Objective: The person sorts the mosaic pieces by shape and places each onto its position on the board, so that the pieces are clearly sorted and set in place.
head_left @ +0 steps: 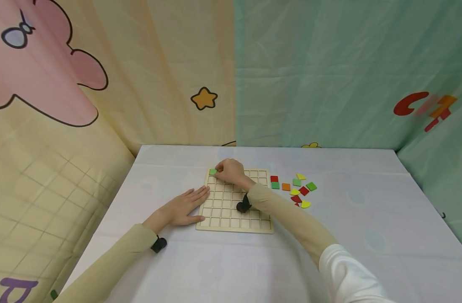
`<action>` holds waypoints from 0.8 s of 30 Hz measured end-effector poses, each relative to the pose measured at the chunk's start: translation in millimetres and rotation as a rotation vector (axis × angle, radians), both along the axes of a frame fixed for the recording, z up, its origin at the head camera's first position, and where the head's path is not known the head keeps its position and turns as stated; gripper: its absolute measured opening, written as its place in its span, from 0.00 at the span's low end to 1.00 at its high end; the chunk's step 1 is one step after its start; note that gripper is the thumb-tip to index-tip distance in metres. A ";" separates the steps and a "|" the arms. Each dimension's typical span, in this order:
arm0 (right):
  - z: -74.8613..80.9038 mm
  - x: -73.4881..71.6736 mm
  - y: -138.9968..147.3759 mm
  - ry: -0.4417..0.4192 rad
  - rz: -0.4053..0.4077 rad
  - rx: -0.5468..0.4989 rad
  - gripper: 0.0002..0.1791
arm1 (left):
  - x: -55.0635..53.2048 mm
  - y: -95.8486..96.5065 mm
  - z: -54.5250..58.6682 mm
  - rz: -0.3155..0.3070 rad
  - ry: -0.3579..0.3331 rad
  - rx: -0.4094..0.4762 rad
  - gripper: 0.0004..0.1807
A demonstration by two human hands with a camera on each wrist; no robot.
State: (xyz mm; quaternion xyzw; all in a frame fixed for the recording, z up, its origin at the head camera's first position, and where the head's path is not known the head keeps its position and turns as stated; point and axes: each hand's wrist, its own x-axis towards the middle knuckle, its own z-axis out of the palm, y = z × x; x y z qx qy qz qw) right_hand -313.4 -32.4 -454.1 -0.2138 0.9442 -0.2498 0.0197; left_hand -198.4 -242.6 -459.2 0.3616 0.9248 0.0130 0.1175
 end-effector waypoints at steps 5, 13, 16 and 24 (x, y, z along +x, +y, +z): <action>0.0 -0.1 -0.1 -0.013 0.006 0.006 0.18 | 0.6 0.4 1.1 0.000 -0.004 0.000 0.46; 4.1 3.3 1.3 -0.028 0.004 0.004 0.19 | 0.8 1.7 2.7 0.008 -0.009 -0.022 0.46; 4.9 4.0 1.0 -0.028 0.011 0.009 0.18 | 0.9 1.5 2.5 0.007 -0.010 -0.019 0.46; 6.2 5.5 0.5 -0.005 0.013 0.015 0.17 | 1.2 1.7 2.5 0.006 -0.008 -0.008 0.46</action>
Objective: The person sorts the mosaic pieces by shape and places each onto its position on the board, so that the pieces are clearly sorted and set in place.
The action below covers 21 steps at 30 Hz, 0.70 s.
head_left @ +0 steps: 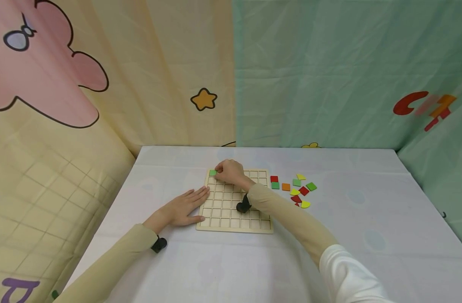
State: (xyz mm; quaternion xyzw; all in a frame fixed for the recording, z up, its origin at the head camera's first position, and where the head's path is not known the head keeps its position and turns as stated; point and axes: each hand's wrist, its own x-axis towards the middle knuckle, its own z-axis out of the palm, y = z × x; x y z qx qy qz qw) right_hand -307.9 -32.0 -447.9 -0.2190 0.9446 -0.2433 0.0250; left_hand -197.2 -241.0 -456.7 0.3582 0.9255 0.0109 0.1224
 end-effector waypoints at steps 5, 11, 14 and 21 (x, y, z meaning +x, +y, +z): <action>0.2 -0.7 0.7 -0.004 -0.007 0.001 0.17 | -0.4 0.8 0.4 0.003 -0.006 0.000 0.46; 0.7 -2.1 4.4 -0.011 -0.017 0.009 0.16 | -0.7 2.8 2.7 0.003 -0.009 -0.014 0.46; 1.2 -2.5 8.2 -0.018 -0.025 -0.005 0.15 | -0.6 3.5 4.0 0.002 -0.008 -0.019 0.46; 2.9 -1.1 17.8 -0.030 -0.022 -0.029 0.15 | 0.9 3.1 5.0 -0.005 -0.006 -0.007 0.46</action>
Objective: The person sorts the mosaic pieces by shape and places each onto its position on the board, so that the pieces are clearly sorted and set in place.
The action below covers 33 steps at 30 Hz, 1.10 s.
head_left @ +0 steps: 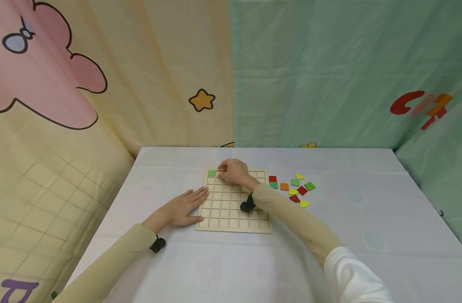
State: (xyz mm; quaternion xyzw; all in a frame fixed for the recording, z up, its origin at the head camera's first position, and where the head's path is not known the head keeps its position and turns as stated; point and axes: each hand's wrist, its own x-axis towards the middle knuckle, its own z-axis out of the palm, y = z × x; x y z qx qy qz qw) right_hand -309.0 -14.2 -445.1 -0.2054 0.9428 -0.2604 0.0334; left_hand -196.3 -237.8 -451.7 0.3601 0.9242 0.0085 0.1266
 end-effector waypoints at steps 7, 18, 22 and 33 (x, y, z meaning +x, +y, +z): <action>4.7 2.6 10.9 0.011 -0.002 -0.007 0.15 | 1.0 0.8 0.5 0.009 -0.008 0.008 0.46; 15.1 9.7 30.5 0.025 -0.020 -0.049 0.15 | 0.4 -0.6 -3.8 0.023 -0.008 0.011 0.46; 19.5 11.1 39.8 0.023 -0.021 -0.044 0.16 | 0.8 -0.5 -2.8 0.026 -0.008 0.008 0.46; 26.9 13.7 69.5 0.054 -0.037 -0.059 0.17 | 1.5 -2.0 -4.0 -0.002 0.012 0.030 0.45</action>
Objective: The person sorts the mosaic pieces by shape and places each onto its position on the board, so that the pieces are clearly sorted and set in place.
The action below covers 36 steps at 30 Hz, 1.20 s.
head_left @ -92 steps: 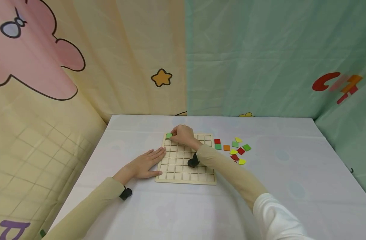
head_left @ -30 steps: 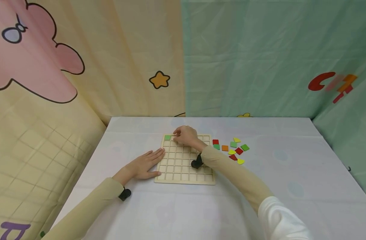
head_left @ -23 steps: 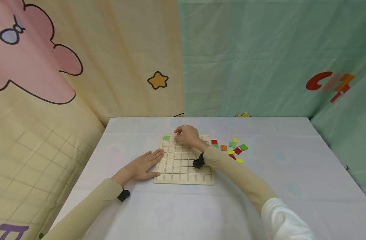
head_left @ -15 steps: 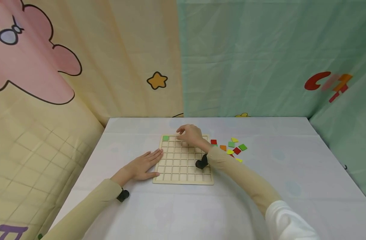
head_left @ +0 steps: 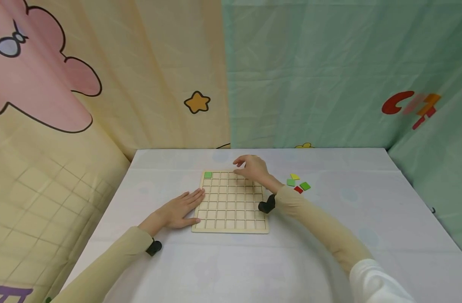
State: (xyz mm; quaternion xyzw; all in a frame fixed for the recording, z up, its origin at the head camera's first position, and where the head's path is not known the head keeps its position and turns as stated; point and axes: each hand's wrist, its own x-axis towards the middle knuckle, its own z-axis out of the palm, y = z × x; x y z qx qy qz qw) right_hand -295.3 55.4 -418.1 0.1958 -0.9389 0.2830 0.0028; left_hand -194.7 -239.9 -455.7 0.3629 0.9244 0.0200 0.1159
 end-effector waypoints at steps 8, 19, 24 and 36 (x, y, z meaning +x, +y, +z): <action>2.9 6.5 20.5 0.002 -0.015 -0.018 0.18 | 0.4 0.1 0.7 0.002 -0.001 0.005 0.45; -2.0 15.2 43.4 0.022 -0.022 -0.004 0.18 | -0.9 0.3 -0.9 0.015 -0.008 -0.037 0.46; -5.5 21.7 56.8 0.041 -0.016 -0.002 0.18 | -0.8 0.5 -0.5 0.019 -0.007 -0.033 0.46; -13.1 33.9 84.6 0.066 -0.048 0.013 0.18 | -1.3 -0.1 -0.8 0.013 -0.008 -0.032 0.46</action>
